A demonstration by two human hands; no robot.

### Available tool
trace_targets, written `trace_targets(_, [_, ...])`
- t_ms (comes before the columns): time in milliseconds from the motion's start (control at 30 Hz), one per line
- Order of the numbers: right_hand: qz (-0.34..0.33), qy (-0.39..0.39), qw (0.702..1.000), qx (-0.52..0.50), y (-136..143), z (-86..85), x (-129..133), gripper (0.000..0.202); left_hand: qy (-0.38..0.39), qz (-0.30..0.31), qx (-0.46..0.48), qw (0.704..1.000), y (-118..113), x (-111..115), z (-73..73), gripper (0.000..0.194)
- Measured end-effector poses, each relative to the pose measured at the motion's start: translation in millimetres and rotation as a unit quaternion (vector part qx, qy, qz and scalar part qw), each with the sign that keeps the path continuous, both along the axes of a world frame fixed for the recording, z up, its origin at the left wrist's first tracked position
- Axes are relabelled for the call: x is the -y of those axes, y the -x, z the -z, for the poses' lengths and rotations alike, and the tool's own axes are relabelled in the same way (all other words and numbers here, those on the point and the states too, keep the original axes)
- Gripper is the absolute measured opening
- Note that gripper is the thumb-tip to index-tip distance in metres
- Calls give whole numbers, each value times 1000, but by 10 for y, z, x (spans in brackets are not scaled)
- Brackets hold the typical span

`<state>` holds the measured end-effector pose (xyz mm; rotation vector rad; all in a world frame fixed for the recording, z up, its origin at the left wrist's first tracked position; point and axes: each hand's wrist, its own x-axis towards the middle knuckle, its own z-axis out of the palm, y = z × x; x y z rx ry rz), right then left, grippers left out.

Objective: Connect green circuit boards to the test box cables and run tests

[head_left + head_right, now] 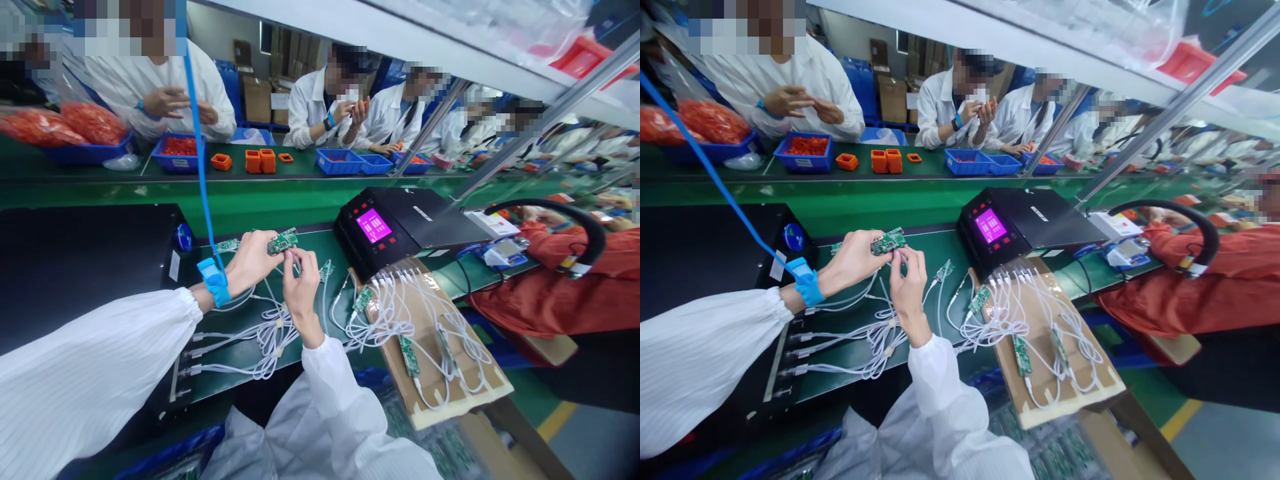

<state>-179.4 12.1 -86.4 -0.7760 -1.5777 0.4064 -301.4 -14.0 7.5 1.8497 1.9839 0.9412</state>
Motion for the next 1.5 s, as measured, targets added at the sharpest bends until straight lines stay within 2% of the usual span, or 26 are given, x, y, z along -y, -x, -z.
trace_targets(167, [1,1,1000,2,16,-9,13,17,1,-18,7,1000,-32,26,-20,18])
trace_targets(567, [-19,26,999,-2,82,7,-17,19,17,-35,6,999,24,2,36,19])
trace_targets(733, [-63,6,994,85,-56,-43,-238,19,38,-21,-14,999,151,-85,67,21])
trace_targets(833, [-58,16,991,116,-102,-39,-389,19,59,-30,-15,998,257,-142,88,22])
trace_targets(967, [-47,69,980,181,21,47,-522,14,55,-86,52,993,375,-186,117,21])
trace_targets(1067, [-65,125,950,278,168,125,-555,11,52,-108,108,987,416,-201,139,23])
trace_targets(1167, [-107,127,924,345,183,166,-483,13,48,-104,163,980,423,-213,159,26])
trace_targets(1233, [-121,95,921,359,72,175,-354,18,44,-98,186,977,418,-221,171,26])
trace_targets(1367, [-93,44,919,380,-277,207,6,13,69,-72,208,973,399,-233,196,19])
trace_targets(1500, [-104,44,892,438,-399,296,228,12,89,-33,199,975,376,-222,211,20])
